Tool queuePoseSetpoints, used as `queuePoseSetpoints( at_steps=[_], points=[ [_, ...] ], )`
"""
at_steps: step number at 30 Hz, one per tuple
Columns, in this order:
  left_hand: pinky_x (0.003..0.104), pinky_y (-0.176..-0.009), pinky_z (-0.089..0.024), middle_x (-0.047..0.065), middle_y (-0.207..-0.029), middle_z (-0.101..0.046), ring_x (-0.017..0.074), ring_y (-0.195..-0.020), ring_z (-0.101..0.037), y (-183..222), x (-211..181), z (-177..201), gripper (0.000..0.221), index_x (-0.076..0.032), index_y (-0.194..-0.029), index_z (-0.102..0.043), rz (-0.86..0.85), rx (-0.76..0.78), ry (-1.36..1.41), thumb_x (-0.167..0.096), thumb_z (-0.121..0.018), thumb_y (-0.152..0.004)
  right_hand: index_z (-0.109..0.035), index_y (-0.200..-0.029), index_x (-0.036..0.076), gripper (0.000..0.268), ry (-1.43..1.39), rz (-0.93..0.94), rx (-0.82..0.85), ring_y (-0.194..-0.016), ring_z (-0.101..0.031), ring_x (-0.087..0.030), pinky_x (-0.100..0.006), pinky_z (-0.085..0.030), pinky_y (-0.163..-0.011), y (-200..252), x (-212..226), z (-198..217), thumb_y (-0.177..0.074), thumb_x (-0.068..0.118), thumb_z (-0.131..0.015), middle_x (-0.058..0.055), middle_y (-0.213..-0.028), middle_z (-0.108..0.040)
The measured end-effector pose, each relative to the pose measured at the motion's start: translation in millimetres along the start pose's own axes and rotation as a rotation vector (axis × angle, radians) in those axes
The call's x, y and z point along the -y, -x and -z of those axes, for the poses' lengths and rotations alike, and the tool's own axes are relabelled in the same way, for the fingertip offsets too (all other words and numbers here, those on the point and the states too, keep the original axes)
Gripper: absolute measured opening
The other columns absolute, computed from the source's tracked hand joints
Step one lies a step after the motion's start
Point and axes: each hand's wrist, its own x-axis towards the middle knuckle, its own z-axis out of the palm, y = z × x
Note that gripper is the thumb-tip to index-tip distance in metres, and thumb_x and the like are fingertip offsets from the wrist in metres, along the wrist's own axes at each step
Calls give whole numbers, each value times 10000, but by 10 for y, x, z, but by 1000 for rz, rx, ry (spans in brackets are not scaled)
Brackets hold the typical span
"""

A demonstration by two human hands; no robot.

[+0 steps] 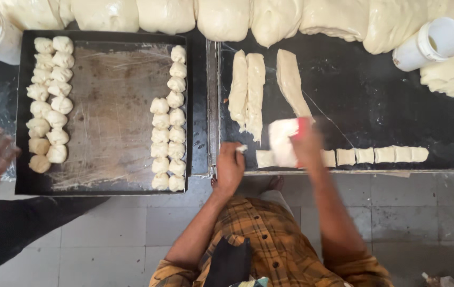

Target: The person shapes small pieces of dough by hand and places them onto a metal tray. They use a plastic scraper to cut long strips of dough into smaller pieces on a flour-covered work surface.

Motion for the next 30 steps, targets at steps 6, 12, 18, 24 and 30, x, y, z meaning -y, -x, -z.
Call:
queuePoseSetpoints(
  at_steps=[6, 12, 18, 24, 30],
  points=[
    [466, -920, -517, 259, -1303, -594, 433, -1094, -612, -51, -245, 148, 339, -6, -1131, -711, -67, 76, -193, 64, -553, -839, -563, -1246, 12, 487, -479, -175, -329, -1034, -689, -319, -424, -551, -885, -794, -1598, 585, -874, 88, -870, -150, -1117, -673],
    [363, -798, -535, 152, -1117, -681, 283, -924, -664, 190, -503, -9, 206, -15, -1124, -718, 119, -115, -62, -19, -578, -973, -642, -1214, 28, 423, 145, -30, -518, -1095, -649, -337, -467, -506, -944, -810, -1812, 641, -930, 269, -841, -169, -1193, -658],
    [269, -689, -488, 70, -979, -707, 130, -772, -585, 656, -206, -534, 204, -4, -1177, -664, 488, -263, 477, -123, -592, -1028, -721, -1143, 43, 383, -145, 782, 201, -1120, -617, -342, -440, -498, -933, -6, -218, -9, -894, 332, -763, -143, -1150, -683],
    [259, -858, -501, 64, -1065, -677, 120, -959, -602, 1040, -188, -917, 224, 21, -1209, -654, 385, -418, 475, -134, -617, -1052, -665, -920, 54, 281, -101, 871, 485, -912, -641, -366, -482, -501, -776, 164, 168, -31, -755, 217, -825, -131, -918, -650],
    [243, -881, -547, 21, -1147, -721, 92, -1011, -682, 1020, -661, -971, 344, -59, -1282, -597, 801, -216, 1214, -248, -536, -1001, -526, -1049, 60, 354, -817, 332, 995, -910, -723, -164, -294, -590, -736, 237, -54, 270, -812, 18, -785, -83, -990, -739]
  ],
)
